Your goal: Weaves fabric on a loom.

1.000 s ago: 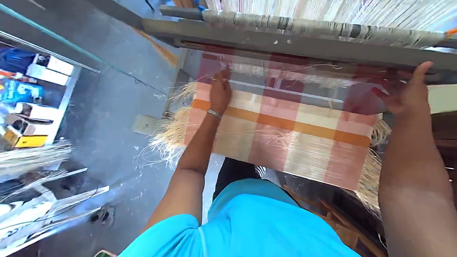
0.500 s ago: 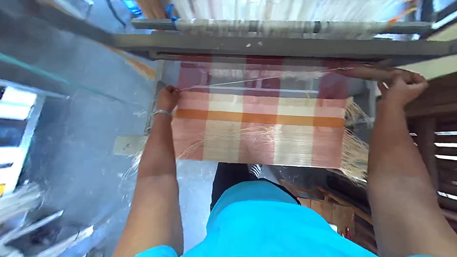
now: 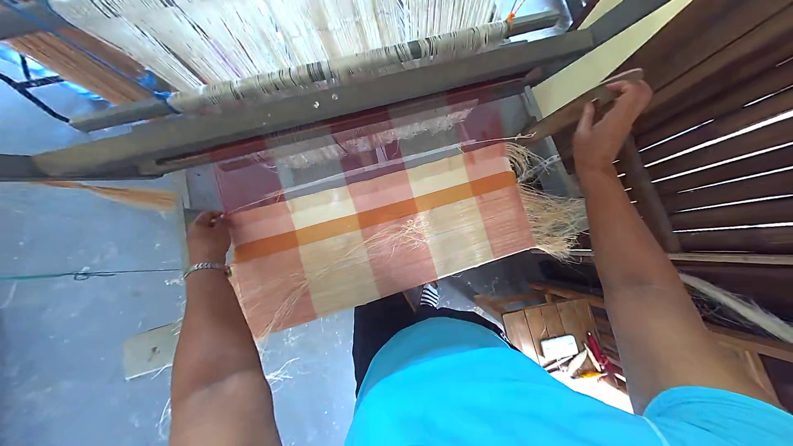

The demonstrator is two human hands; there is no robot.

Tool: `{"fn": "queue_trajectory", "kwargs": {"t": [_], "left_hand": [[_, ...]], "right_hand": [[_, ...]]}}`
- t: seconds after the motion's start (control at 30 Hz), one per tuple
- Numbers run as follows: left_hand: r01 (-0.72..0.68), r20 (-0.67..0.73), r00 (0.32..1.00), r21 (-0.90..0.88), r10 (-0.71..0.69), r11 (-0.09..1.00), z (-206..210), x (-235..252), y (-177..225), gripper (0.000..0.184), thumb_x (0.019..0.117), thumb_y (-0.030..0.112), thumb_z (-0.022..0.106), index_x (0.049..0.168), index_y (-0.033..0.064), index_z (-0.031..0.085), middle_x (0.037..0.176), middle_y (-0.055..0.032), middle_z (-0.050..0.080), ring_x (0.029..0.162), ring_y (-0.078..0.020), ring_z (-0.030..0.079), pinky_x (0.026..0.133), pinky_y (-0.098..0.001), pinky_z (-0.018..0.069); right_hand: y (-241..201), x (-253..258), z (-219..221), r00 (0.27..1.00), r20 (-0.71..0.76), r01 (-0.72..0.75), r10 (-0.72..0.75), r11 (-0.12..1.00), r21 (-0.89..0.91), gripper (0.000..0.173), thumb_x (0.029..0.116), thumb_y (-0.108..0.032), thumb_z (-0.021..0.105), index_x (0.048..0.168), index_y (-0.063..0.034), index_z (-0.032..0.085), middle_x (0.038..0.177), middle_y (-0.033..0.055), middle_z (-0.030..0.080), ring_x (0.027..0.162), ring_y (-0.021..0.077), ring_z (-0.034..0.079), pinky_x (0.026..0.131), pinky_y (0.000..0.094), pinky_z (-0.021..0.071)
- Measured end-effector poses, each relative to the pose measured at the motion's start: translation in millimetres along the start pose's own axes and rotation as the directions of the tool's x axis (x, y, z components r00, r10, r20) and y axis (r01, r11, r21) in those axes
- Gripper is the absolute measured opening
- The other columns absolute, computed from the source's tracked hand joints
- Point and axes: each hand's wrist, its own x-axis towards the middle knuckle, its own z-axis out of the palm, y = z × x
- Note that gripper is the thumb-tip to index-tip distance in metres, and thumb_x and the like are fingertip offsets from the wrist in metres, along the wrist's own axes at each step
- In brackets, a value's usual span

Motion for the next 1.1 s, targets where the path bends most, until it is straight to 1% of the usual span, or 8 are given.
{"fn": "queue_trajectory", "kwargs": {"t": [0.13,0.3,0.53,0.67,0.8,0.93,1.0,1.1], "left_hand": [[0.025,-0.014,1.000,0.023,-0.025,0.999,1.4,-5.6,7.6,0.036,0.1085,0.019,0.046,0.132,-0.0046,0.058,0.122,-0.0349,0.063,0.117,-0.0515,0.059,0.100,-0.0711,0.0408],[0.009,-0.069,0.998,0.071,-0.004,0.997,-4.5,-6.2,5.9,0.034,0.1077,0.019,0.047,0.128,-0.0032,0.062,0.121,-0.0324,0.065,0.118,-0.0499,0.061,0.101,-0.0704,0.0415],[-0.244,-0.330,0.914,0.018,0.236,0.970,1.0,-92.2,29.7,0.053,0.1047,0.024,0.052,0.150,-0.0037,0.044,0.149,-0.0369,0.042,0.140,-0.0539,0.040,0.115,-0.0652,0.0326],[-0.525,-0.297,0.820,-0.046,0.490,0.850,63.1,-176.6,71.3,0.056,0.1048,0.037,0.053,0.148,0.0029,0.048,0.154,-0.0202,0.047,0.144,-0.0380,0.041,0.117,-0.0607,0.0328],[-0.663,-0.293,0.726,-0.057,0.622,0.747,106.1,-222.2,106.4,0.086,0.0858,0.054,0.076,0.152,0.0094,0.044,0.156,-0.0141,0.046,0.139,-0.0329,0.047,0.112,-0.0587,0.0380],[-0.583,-0.318,0.779,-0.048,0.541,0.811,99.6,-211.3,78.9,0.064,0.0986,0.031,0.069,0.154,0.0125,0.042,0.138,-0.0167,0.059,0.119,-0.0329,0.063,0.096,-0.0535,0.0545],[-0.509,-0.317,0.808,0.049,0.497,0.859,85.3,-200.7,46.5,0.057,0.1000,0.030,0.065,0.152,0.0174,0.047,0.136,-0.0160,0.060,0.118,-0.0354,0.061,0.094,-0.0576,0.0503],[-0.447,-0.219,0.850,0.184,0.480,0.875,74.9,-189.4,-2.6,0.052,0.0971,0.032,0.064,0.148,0.0251,0.053,0.133,-0.0128,0.061,0.117,-0.0380,0.057,0.093,-0.0647,0.0397]], "right_hand": [[-31.6,-14.3,35.5,0.915,0.375,0.159,-0.148,0.987,0.001,0.032,0.1035,-0.005,0.050,0.132,0.0080,0.055,0.150,0.0329,0.042,0.138,0.0436,0.049,0.112,0.0490,0.0462],[-10.5,-29.5,83.7,0.817,0.485,0.358,-0.311,0.934,-0.003,0.032,0.0990,0.006,0.050,0.129,-0.0014,0.060,0.149,0.0250,0.049,0.131,0.0463,0.054,0.106,0.0586,0.0476],[-79.7,11.6,-34.6,0.945,0.123,0.310,-0.302,0.949,-0.051,0.038,0.1071,-0.023,0.046,0.136,-0.0030,0.059,0.148,0.0303,0.048,0.140,0.0418,0.047,0.117,0.0494,0.0398],[-169.0,-16.4,-46.2,0.913,-0.190,0.407,-0.360,0.804,0.434,0.044,0.1008,-0.019,0.065,0.133,0.0087,0.053,0.136,0.0300,0.049,0.117,0.0297,0.060,0.091,0.0346,0.0578],[-267.4,-98.3,-6.9,0.910,0.138,0.110,-0.391,0.548,0.829,0.043,0.0998,-0.012,0.066,0.137,-0.0015,0.046,0.135,0.0144,0.052,0.114,0.0183,0.063,0.089,0.0344,0.0608],[-323.9,-128.8,48.0,0.730,0.315,-0.132,-0.607,0.327,0.936,0.043,0.0950,-0.011,0.072,0.129,0.0004,0.049,0.130,0.0172,0.057,0.107,0.0232,0.068,0.085,0.0402,0.0639],[-339.1,-95.7,70.7,0.650,0.308,-0.046,-0.695,0.368,0.929,0.047,0.0979,-0.022,0.070,0.129,0.0036,0.045,0.131,0.0177,0.059,0.109,0.0223,0.068,0.089,0.0392,0.0620],[-340.8,-17.9,120.2,0.652,0.416,0.304,-0.633,0.722,0.622,0.060,0.1061,-0.045,0.051,0.140,0.0045,0.049,0.136,0.0207,0.060,0.127,0.0278,0.059,0.111,0.0432,0.0477]]}}
